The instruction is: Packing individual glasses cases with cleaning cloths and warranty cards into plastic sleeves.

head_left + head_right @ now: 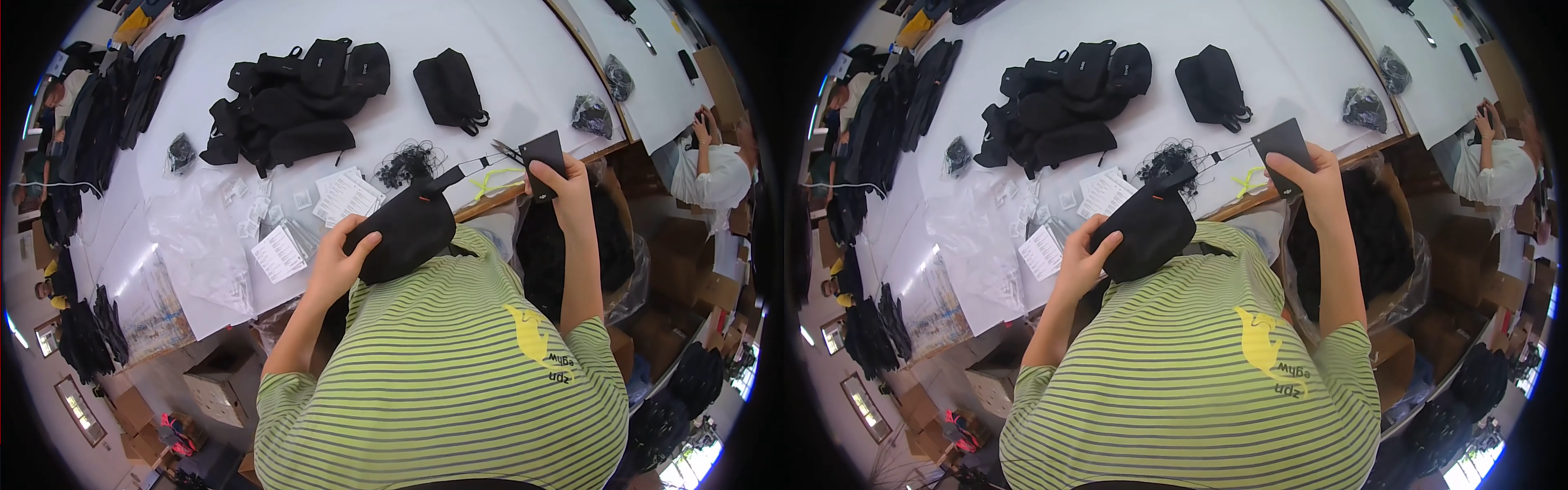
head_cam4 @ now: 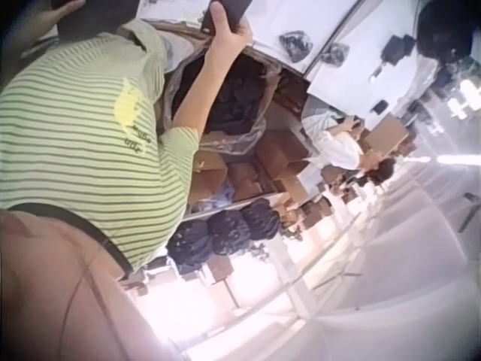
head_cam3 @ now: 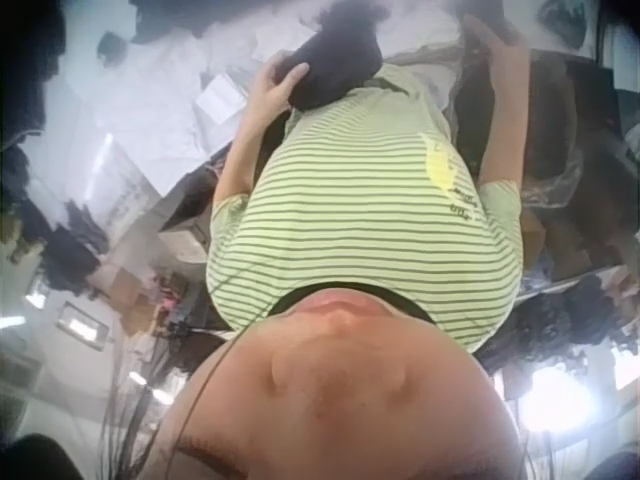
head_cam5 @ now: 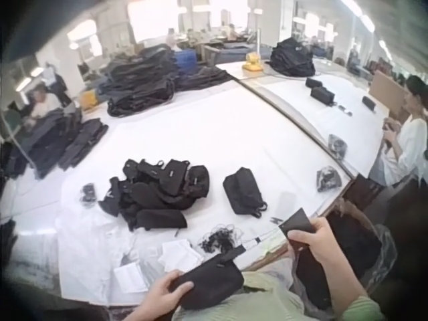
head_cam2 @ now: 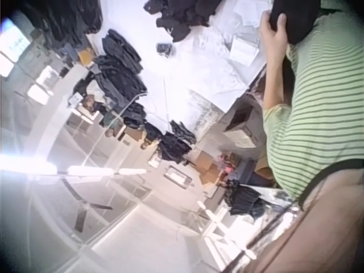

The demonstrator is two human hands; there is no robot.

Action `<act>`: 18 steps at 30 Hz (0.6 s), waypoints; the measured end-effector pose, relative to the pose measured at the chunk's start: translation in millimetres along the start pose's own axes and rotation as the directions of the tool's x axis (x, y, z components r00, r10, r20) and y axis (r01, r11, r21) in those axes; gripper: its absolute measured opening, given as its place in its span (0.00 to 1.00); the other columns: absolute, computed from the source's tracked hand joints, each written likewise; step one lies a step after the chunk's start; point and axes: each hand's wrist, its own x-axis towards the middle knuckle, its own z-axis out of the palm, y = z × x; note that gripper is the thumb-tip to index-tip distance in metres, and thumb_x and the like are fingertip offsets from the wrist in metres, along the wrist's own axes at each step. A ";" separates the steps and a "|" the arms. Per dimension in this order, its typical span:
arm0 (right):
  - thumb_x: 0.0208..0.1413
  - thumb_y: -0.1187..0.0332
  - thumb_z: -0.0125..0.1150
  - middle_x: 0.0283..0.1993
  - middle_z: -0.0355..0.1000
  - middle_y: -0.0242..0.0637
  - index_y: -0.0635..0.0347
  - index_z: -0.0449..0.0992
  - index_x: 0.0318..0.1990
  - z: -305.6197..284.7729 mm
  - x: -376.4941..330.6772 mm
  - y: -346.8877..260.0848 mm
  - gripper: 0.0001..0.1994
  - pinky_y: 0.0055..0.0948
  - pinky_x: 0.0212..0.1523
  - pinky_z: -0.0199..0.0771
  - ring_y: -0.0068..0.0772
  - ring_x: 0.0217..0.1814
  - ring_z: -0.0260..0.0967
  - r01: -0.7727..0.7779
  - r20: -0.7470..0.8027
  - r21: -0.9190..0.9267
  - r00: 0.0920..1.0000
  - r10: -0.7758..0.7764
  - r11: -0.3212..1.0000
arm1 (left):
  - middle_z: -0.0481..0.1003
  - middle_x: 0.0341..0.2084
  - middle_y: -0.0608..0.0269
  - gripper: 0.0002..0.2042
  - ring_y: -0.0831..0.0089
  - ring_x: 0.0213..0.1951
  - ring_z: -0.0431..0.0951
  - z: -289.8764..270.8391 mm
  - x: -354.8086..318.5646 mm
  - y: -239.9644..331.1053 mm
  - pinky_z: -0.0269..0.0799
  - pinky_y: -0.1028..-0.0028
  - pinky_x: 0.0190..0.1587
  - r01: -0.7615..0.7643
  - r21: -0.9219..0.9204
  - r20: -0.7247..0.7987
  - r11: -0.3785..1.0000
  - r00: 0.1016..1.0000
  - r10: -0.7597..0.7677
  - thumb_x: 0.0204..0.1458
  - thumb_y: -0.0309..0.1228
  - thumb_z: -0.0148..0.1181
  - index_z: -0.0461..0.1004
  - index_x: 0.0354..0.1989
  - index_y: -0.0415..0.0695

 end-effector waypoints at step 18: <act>0.51 0.55 0.63 0.22 0.62 0.30 0.60 0.70 0.27 38.2 35.8 31.4 0.17 0.23 0.29 0.64 0.26 0.24 0.57 -0.100 0.125 0.985 0.975 0.183 -0.144 | 0.71 0.28 0.54 0.10 0.57 0.32 0.72 27.9 -10.2 34.6 0.67 0.69 0.36 -0.324 0.361 0.113 0.874 0.946 0.303 0.47 0.29 0.61 0.70 0.34 0.37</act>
